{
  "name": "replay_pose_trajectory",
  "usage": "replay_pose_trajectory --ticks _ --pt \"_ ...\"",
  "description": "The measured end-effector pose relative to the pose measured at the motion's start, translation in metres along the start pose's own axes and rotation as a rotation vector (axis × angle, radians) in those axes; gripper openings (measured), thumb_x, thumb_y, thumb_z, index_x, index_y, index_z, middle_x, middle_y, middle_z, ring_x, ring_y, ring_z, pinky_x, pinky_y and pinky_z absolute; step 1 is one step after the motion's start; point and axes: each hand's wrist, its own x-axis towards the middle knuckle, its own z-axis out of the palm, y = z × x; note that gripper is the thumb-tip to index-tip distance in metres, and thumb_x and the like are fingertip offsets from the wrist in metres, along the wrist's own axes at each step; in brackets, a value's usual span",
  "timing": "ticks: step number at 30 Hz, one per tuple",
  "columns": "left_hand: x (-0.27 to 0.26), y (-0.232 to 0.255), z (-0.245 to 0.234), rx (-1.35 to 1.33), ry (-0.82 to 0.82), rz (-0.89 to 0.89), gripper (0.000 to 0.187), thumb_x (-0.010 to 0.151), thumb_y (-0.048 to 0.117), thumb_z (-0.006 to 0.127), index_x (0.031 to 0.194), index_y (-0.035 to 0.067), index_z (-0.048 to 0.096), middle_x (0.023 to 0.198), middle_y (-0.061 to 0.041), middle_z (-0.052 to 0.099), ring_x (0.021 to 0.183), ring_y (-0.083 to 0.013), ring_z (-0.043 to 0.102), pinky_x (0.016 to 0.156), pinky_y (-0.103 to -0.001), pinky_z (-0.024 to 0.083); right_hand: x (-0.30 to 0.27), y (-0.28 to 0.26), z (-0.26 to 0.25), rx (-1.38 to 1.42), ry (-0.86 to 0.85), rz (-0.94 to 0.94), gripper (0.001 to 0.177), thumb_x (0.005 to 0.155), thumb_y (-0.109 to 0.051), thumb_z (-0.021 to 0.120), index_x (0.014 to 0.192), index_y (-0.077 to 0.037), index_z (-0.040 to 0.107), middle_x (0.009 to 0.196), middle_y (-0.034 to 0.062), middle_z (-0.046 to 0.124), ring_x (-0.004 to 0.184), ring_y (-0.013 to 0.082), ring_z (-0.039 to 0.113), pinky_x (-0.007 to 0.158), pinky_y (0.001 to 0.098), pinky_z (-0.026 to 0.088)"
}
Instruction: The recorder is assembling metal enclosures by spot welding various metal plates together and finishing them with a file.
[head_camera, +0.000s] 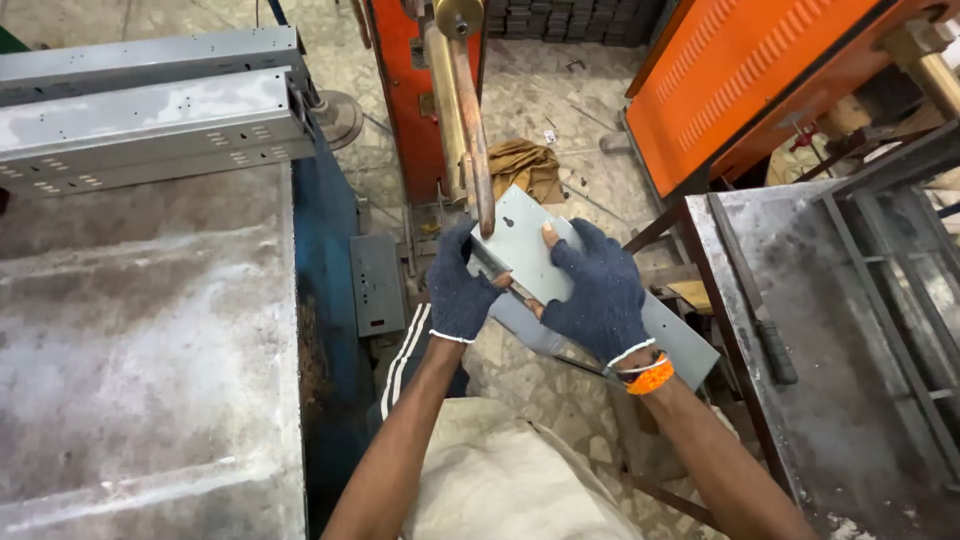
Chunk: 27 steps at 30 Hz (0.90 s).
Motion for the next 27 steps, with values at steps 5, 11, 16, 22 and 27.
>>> replay_pose_trajectory --ticks 5,11,16,22,27 --pt "0.005 0.007 -0.007 -0.050 -0.044 0.014 0.076 0.071 0.016 0.095 0.136 0.007 0.055 0.131 -0.011 0.062 0.126 -0.0242 0.064 0.112 -0.039 0.053 -0.006 -0.015 0.000 -0.022 0.077 -0.018 0.092 0.056 -0.035 0.090 0.141 -0.014 0.062 0.130 0.0284 0.062 0.104 0.0423 0.066 0.087 0.0472 0.054" --pt "0.005 0.008 -0.013 0.116 -0.071 0.016 0.080 0.067 0.017 0.096 0.134 0.006 0.056 0.127 -0.012 0.064 0.120 -0.0241 0.066 0.105 -0.037 0.054 -0.010 -0.012 0.008 -0.033 0.074 -0.010 0.094 0.055 -0.037 0.091 0.141 -0.013 0.061 0.129 0.0293 0.061 0.106 0.0442 0.065 0.087 0.0483 0.054" --pt "0.005 0.018 -0.012 0.071 -0.067 -0.026 0.078 0.066 0.012 0.093 0.134 0.006 0.055 0.126 -0.012 0.066 0.120 -0.0232 0.068 0.106 -0.036 0.055 -0.010 -0.012 0.003 -0.003 0.039 0.027 0.090 0.059 -0.037 0.092 0.141 -0.015 0.062 0.128 0.0265 0.064 0.106 0.0427 0.066 0.087 0.0475 0.054" --pt "0.009 0.011 -0.013 0.097 -0.101 -0.008 0.082 0.064 0.012 0.095 0.135 0.006 0.054 0.127 -0.012 0.065 0.120 -0.0229 0.066 0.105 -0.036 0.054 -0.011 -0.007 0.008 0.024 0.021 0.047 0.093 0.059 -0.035 0.091 0.145 -0.014 0.060 0.126 0.0266 0.064 0.109 0.0437 0.066 0.091 0.0469 0.054" --pt "0.003 0.008 -0.010 0.064 -0.045 -0.019 0.082 0.066 0.014 0.096 0.136 0.006 0.055 0.126 -0.011 0.067 0.117 -0.0225 0.067 0.103 -0.037 0.054 -0.012 -0.005 0.009 0.010 0.027 0.036 0.096 0.055 -0.034 0.092 0.144 -0.015 0.060 0.126 0.0249 0.064 0.110 0.0440 0.065 0.089 0.0483 0.054"
